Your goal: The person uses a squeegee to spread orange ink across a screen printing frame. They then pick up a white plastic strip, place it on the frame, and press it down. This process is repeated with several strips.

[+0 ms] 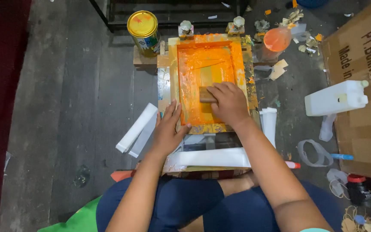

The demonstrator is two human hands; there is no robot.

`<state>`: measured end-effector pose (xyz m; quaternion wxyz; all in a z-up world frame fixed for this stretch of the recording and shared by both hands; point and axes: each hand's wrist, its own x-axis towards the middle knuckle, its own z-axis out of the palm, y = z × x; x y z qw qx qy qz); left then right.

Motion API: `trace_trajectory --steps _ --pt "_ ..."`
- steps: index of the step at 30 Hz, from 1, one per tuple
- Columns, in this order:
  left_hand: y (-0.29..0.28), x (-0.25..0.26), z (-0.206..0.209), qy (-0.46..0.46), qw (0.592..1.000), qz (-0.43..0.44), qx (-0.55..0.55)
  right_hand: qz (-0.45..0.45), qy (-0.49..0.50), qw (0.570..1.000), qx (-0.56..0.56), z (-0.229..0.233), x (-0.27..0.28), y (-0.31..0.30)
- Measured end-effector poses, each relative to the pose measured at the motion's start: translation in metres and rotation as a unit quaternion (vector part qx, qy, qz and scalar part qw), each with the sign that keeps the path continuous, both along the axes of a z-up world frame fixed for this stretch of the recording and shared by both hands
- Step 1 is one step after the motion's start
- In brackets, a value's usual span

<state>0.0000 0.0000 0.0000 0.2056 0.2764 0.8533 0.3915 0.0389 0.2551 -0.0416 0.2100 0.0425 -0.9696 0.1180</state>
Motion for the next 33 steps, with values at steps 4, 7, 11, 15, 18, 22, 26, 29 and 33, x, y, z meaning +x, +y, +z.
trace_trajectory --steps 4,7,11,15,18,22,26,29,33 --pt "-0.001 0.001 0.003 -0.006 1.0 0.001 -0.014 -0.015 -0.1 0.994 -0.038 0.011 0.003 -0.004" --pt "-0.003 0.006 0.005 -0.005 1.0 -0.001 -0.018 -0.011 -0.137 0.989 -0.046 0.023 0.008 -0.006" --pt "-0.012 0.016 0.0 0.007 0.999 -0.005 -0.037 -0.014 -0.242 0.968 -0.058 0.043 0.021 -0.017" --pt "-0.019 0.031 0.005 0.004 0.999 0.0 -0.043 -0.013 -0.29 0.953 -0.093 0.073 0.044 -0.037" --pt "-0.022 0.04 0.011 0.004 0.999 -0.003 -0.053 -0.036 -0.252 0.962 -0.102 0.065 0.046 -0.03" --pt "-0.023 0.041 0.011 -0.002 0.998 0.001 -0.056 -0.039 -0.234 0.968 -0.087 0.067 0.046 -0.032" --pt "-0.016 0.031 0.006 0.001 0.999 0.002 -0.054 -0.038 -0.189 0.978 -0.083 0.062 0.038 -0.027" --pt "-0.009 0.022 0.003 0.004 0.999 0.004 -0.05 -0.039 -0.147 0.985 -0.082 0.055 0.03 -0.018" --pt "-0.001 0.011 0.003 0.003 1.0 0.01 -0.03 -0.03 -0.07 0.996 -0.046 0.04 0.013 -0.004"
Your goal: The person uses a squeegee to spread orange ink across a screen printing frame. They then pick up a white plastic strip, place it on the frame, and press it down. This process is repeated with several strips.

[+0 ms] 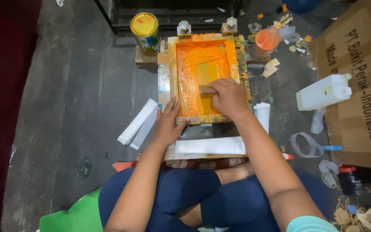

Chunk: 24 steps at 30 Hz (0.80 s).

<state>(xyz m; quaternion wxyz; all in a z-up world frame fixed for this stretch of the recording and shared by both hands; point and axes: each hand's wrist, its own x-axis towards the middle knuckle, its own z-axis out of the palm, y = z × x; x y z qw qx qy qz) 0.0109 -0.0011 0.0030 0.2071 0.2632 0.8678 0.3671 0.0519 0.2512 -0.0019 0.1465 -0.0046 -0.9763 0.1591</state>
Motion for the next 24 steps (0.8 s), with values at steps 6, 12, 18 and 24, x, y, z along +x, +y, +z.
trace_trajectory --steps 6,12,18,24 --pt "0.002 -0.005 0.007 -0.016 1.0 -0.004 0.016 -0.005 0.033 0.997 0.074 -0.037 -0.016 0.01" --pt "0.001 -0.005 0.008 -0.018 0.999 -0.005 0.029 0.015 -0.068 0.997 0.036 -0.038 -0.014 0.001" --pt "-0.003 0.001 0.011 -0.021 0.999 -0.025 0.009 0.037 -0.21 0.977 -0.021 0.007 -0.007 -0.006" --pt "-0.013 0.009 0.01 -0.027 0.998 -0.045 -0.017 0.022 -0.272 0.961 -0.043 0.042 0.009 -0.021"
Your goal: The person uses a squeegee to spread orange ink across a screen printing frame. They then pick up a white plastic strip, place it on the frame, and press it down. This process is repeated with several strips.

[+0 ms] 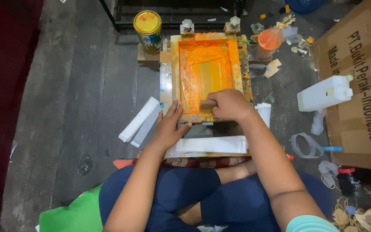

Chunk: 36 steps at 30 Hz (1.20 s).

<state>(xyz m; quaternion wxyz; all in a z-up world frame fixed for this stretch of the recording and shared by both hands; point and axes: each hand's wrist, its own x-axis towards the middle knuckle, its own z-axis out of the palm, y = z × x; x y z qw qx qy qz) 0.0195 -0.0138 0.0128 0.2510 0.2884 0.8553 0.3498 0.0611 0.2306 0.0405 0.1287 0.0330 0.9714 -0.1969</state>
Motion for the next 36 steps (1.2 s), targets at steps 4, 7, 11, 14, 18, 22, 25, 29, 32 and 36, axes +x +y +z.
trace_trajectory --steps 4,7,11,14,18,22,25,29,32,36 --pt "-0.004 0.006 0.002 -0.001 1.0 0.0 -0.012 -0.022 0.038 0.998 0.035 -0.004 -0.002 0.0" --pt "-0.001 0.001 0.001 -0.001 1.0 0.006 -0.016 -0.027 0.054 0.998 0.004 0.004 -0.004 -0.003" --pt "0.007 -0.006 0.004 0.008 1.0 0.016 -0.011 -0.042 0.104 0.994 -0.016 0.001 -0.009 0.0" --pt "0.012 -0.013 0.0 0.009 1.0 0.02 -0.004 -0.043 0.13 0.991 0.006 -0.007 -0.018 0.007" --pt "0.013 -0.021 -0.003 0.0 1.0 0.021 0.009 -0.045 0.153 0.985 0.059 -0.016 -0.042 0.017" --pt "0.013 -0.024 -0.002 0.001 1.0 0.019 0.014 -0.053 0.152 0.984 0.071 -0.018 -0.064 0.014" --pt "0.012 -0.026 -0.003 -0.002 1.0 0.008 0.01 -0.04 0.123 0.986 0.104 -0.031 -0.071 0.011" --pt "0.012 -0.024 -0.004 0.007 1.0 -0.006 0.001 -0.04 0.085 0.989 0.112 -0.035 -0.066 0.003" --pt "0.011 -0.022 -0.001 0.009 1.0 -0.019 -0.019 -0.041 0.058 0.991 0.113 -0.028 -0.055 -0.005" --pt "0.005 -0.014 0.005 0.015 0.996 -0.047 -0.08 -0.037 -0.006 0.992 0.119 -0.023 -0.033 -0.02"
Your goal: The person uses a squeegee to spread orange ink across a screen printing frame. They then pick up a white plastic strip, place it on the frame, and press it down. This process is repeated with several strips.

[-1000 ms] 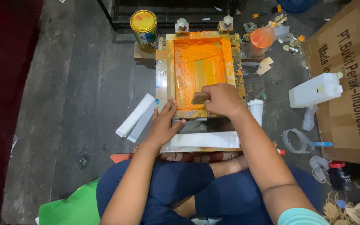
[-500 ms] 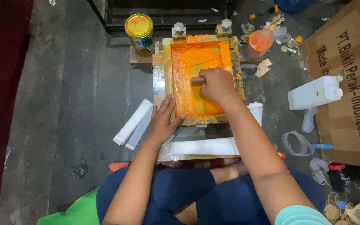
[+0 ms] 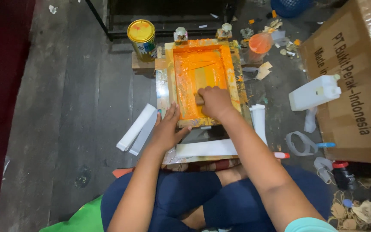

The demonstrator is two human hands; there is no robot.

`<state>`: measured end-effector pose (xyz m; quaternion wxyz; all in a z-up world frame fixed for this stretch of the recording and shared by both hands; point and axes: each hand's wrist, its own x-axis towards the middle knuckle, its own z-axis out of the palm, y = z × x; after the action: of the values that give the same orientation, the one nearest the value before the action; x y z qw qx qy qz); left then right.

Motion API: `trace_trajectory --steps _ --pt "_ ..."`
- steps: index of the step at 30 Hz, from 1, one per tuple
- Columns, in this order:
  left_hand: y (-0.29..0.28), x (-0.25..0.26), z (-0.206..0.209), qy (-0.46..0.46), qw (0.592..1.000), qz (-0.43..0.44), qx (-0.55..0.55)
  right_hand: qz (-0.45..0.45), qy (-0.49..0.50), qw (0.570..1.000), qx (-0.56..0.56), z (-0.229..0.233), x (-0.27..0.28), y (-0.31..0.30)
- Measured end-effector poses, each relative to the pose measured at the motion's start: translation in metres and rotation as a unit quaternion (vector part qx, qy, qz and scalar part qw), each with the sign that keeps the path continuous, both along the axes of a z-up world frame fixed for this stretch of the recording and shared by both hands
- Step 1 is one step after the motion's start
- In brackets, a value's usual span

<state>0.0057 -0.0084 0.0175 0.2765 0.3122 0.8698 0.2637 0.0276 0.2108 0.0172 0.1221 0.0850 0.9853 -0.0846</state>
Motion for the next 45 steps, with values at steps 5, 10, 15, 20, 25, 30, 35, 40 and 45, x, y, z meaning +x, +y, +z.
trace_trajectory --steps 5,10,15,20,25,30,35,40,45 --pt "-0.012 0.01 0.01 -0.02 1.0 -0.011 0.0 0.002 -0.051 0.997 -0.059 -0.002 0.032 -0.001" --pt "-0.014 0.014 0.008 -0.023 1.0 -0.014 0.015 -0.011 -0.039 0.996 -0.079 0.004 0.048 -0.012" --pt "-0.012 0.014 -0.002 -0.011 0.999 -0.008 0.04 -0.021 -0.01 0.998 -0.059 0.001 0.053 -0.017" --pt "-0.006 0.008 -0.006 -0.002 0.999 0.008 0.042 -0.035 -0.002 0.998 -0.054 -0.001 0.027 -0.008" --pt "0.0 -0.001 -0.01 0.003 0.998 0.023 0.055 -0.045 0.044 0.998 -0.025 -0.003 -0.017 0.014" --pt "0.003 -0.004 -0.011 -0.009 0.999 0.023 0.031 -0.022 0.085 0.996 0.029 -0.021 -0.039 0.021" --pt "0.0 0.0 -0.005 -0.017 0.999 0.012 0.024 -0.011 0.067 0.997 0.039 -0.018 -0.023 0.002" --pt "-0.002 0.003 -0.006 -0.017 1.0 -0.022 0.005 0.007 0.053 0.998 0.031 -0.034 -0.017 0.003" --pt "-0.011 0.009 0.002 -0.023 0.995 -0.073 -0.067 0.01 -0.048 0.999 0.009 -0.023 0.004 -0.006"
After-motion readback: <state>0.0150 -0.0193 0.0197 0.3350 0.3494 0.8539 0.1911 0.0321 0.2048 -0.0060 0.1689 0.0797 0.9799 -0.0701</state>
